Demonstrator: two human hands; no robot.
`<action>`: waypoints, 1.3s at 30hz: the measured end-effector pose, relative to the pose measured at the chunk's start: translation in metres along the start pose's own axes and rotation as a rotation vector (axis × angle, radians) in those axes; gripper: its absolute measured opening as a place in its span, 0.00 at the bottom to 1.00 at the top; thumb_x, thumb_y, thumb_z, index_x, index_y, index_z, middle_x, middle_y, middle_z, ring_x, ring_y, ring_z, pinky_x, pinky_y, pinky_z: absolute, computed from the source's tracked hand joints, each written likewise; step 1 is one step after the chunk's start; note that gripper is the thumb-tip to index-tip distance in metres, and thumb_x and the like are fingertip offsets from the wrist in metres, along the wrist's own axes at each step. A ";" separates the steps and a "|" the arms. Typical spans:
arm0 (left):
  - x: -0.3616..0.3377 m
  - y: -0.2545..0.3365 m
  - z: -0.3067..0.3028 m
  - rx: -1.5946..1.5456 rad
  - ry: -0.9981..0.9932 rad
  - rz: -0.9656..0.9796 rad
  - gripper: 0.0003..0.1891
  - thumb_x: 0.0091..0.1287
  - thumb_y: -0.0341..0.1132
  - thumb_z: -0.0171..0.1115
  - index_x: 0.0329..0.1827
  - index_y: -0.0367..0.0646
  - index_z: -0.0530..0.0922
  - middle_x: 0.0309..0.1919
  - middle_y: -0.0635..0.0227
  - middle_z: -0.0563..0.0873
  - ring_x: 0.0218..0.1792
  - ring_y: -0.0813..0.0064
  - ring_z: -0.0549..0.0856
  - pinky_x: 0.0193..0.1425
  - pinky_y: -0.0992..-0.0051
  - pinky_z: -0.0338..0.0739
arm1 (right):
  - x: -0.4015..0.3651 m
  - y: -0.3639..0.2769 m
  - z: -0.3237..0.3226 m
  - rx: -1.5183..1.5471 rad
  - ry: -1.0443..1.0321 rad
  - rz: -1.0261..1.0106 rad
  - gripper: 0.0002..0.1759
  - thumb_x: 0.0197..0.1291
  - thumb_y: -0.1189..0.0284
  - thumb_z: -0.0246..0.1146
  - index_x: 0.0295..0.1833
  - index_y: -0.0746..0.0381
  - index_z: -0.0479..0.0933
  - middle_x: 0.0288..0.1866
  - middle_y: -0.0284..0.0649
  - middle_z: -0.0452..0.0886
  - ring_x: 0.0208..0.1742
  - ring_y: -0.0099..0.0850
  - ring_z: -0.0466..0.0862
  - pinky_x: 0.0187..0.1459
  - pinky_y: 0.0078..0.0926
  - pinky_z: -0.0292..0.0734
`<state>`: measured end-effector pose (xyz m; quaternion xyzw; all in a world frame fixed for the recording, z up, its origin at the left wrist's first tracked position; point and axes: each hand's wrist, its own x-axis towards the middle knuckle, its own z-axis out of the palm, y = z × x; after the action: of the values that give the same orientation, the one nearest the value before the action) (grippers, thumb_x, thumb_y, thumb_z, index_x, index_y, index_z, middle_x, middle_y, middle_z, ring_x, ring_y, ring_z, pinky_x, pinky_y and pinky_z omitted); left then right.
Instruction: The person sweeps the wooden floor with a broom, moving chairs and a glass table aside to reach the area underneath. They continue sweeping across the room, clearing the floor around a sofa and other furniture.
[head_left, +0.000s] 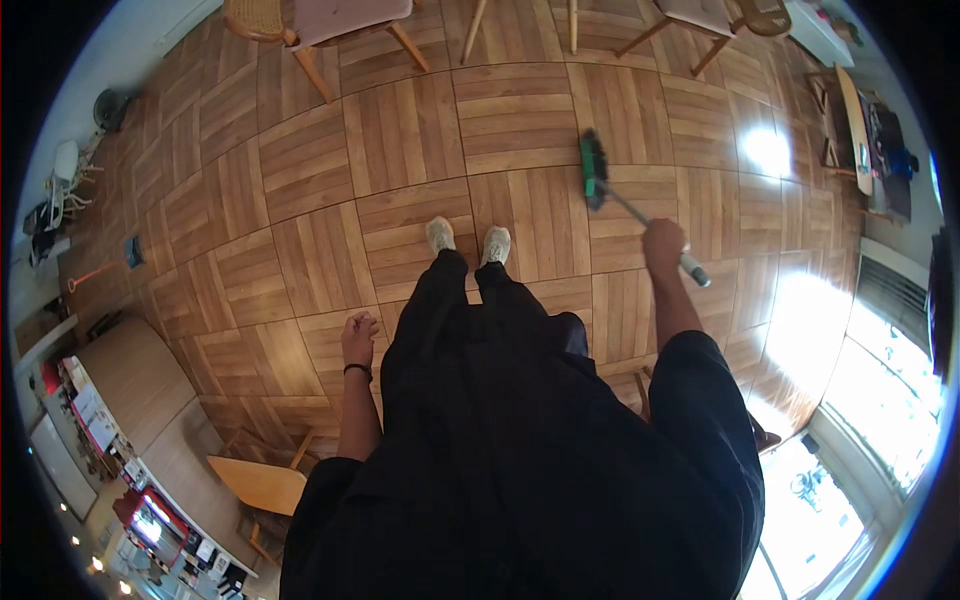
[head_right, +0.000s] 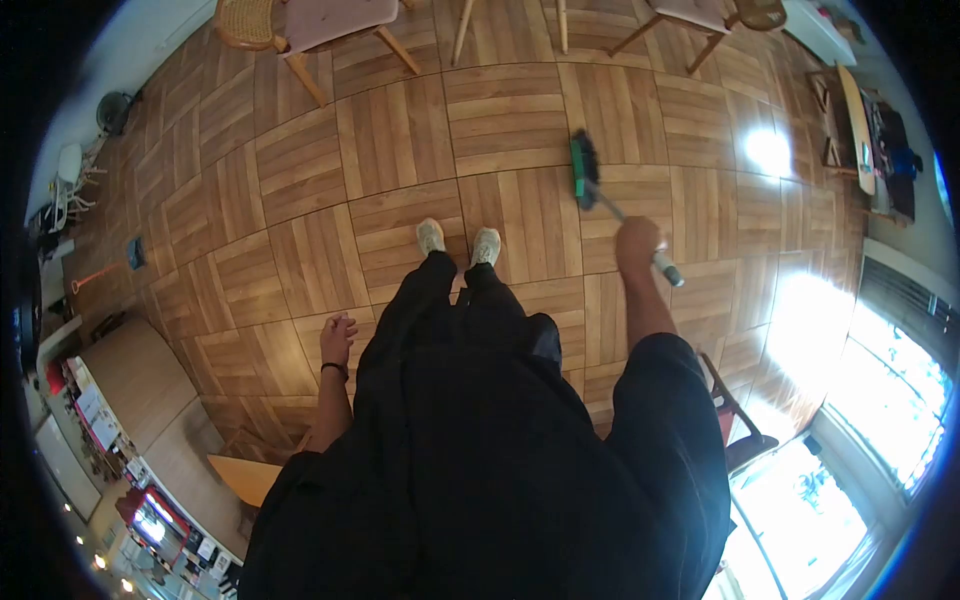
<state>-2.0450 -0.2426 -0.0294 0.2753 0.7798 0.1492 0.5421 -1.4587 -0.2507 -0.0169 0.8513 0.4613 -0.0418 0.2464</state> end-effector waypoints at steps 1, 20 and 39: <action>0.002 -0.003 -0.003 -0.005 0.020 -0.020 0.16 0.66 0.44 0.56 0.49 0.42 0.74 0.39 0.68 0.82 0.35 0.79 0.79 0.34 0.80 0.70 | -0.004 -0.035 -0.025 0.023 -0.053 -0.008 0.09 0.54 0.68 0.58 0.30 0.57 0.83 0.28 0.39 0.83 0.30 0.35 0.85 0.27 0.32 0.78; 0.069 0.062 -0.082 -0.248 0.131 -0.051 0.13 0.63 0.40 0.56 0.45 0.43 0.74 0.36 0.70 0.81 0.36 0.80 0.79 0.33 0.82 0.68 | 0.028 -0.373 -0.166 0.380 -0.534 -0.699 0.30 0.58 0.43 0.51 0.39 0.59 0.82 0.39 0.48 0.83 0.45 0.46 0.81 0.46 0.41 0.75; 0.181 0.230 -0.019 -0.031 -0.097 0.110 0.12 0.66 0.41 0.54 0.44 0.42 0.73 0.35 0.70 0.80 0.31 0.83 0.78 0.30 0.84 0.68 | 0.053 0.009 -0.182 0.054 -0.185 0.241 0.17 0.59 0.57 0.58 0.37 0.60 0.82 0.36 0.46 0.84 0.38 0.43 0.84 0.38 0.39 0.79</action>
<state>-2.0484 0.0508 -0.0386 0.3163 0.7337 0.1774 0.5746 -1.4501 -0.1310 0.1299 0.8993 0.3298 -0.1028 0.2681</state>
